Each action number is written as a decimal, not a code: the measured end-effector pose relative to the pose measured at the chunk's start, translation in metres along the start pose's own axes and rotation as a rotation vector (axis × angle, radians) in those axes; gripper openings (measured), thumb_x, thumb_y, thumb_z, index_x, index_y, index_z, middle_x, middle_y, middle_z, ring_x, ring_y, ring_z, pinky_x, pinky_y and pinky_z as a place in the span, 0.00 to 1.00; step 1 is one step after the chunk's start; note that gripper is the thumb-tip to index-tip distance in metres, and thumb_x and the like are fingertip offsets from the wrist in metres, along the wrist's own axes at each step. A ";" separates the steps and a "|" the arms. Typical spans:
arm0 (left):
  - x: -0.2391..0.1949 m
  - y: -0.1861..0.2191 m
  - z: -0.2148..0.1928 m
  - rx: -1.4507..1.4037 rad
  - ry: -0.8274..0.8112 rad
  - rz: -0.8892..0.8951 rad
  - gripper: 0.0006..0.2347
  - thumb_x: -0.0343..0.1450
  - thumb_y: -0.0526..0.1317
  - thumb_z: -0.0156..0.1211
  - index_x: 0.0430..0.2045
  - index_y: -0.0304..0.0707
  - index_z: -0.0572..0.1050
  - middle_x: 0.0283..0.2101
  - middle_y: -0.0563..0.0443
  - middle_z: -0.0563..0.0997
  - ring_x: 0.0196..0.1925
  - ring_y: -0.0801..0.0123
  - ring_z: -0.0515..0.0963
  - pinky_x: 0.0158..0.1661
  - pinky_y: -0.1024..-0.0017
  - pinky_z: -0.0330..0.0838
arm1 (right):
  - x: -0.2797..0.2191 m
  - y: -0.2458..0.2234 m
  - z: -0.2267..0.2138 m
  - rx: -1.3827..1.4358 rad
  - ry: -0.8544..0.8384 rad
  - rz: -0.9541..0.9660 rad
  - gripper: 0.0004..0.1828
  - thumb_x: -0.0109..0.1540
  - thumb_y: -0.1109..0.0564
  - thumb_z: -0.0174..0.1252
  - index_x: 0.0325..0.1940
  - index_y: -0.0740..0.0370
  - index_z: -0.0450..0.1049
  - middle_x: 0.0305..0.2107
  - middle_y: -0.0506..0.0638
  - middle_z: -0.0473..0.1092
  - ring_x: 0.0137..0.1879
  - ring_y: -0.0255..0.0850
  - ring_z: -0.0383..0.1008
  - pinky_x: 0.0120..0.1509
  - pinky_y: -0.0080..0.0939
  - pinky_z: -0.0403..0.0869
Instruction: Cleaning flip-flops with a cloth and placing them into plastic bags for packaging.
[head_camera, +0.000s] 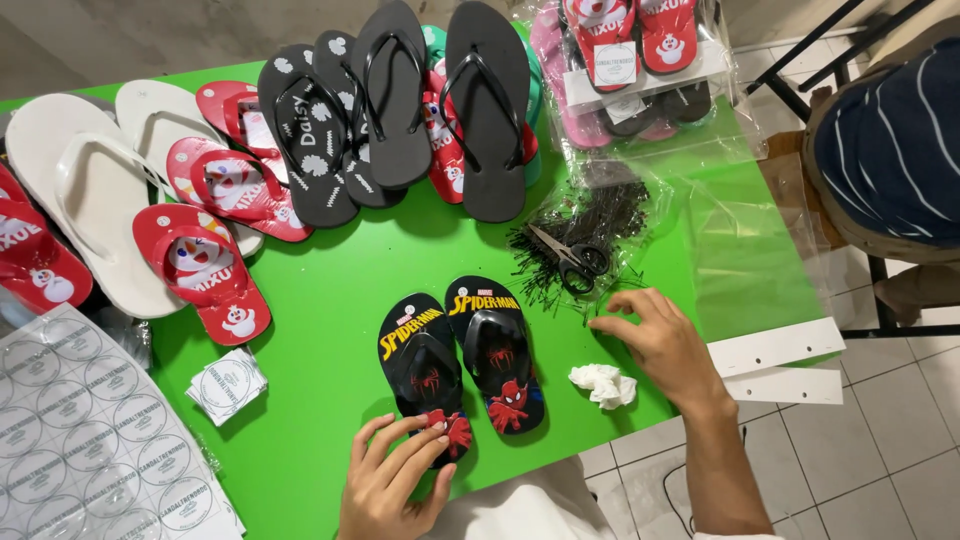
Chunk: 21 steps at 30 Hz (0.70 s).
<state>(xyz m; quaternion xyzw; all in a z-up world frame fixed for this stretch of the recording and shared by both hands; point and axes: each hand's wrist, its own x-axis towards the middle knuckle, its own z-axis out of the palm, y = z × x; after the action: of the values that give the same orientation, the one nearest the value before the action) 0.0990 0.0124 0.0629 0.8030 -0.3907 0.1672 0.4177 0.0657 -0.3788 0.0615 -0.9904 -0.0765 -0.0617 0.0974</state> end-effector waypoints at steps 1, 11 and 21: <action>0.000 -0.001 0.000 -0.002 0.003 -0.001 0.07 0.70 0.41 0.62 0.36 0.40 0.81 0.43 0.55 0.86 0.48 0.60 0.84 0.54 0.54 0.72 | 0.004 0.002 0.000 -0.003 -0.002 -0.001 0.19 0.60 0.66 0.60 0.52 0.49 0.79 0.49 0.51 0.72 0.54 0.49 0.73 0.53 0.52 0.78; -0.001 0.002 -0.007 -0.029 -0.029 -0.032 0.08 0.72 0.39 0.62 0.40 0.38 0.81 0.47 0.51 0.86 0.49 0.58 0.83 0.49 0.58 0.70 | 0.009 0.014 0.014 -0.219 -0.127 -0.070 0.17 0.58 0.62 0.63 0.48 0.46 0.75 0.55 0.47 0.69 0.60 0.49 0.67 0.54 0.51 0.74; 0.001 0.001 0.000 -0.043 -0.089 -0.033 0.07 0.72 0.37 0.62 0.40 0.36 0.80 0.48 0.49 0.85 0.51 0.59 0.82 0.47 0.62 0.73 | 0.006 0.031 -0.001 -0.189 -0.084 -0.109 0.25 0.55 0.68 0.63 0.51 0.43 0.76 0.56 0.48 0.69 0.60 0.51 0.66 0.54 0.54 0.74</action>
<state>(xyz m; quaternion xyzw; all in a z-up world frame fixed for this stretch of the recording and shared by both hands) 0.0990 0.0116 0.0638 0.8068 -0.3992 0.1160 0.4199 0.0770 -0.4082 0.0573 -0.9912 -0.1283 -0.0322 -0.0033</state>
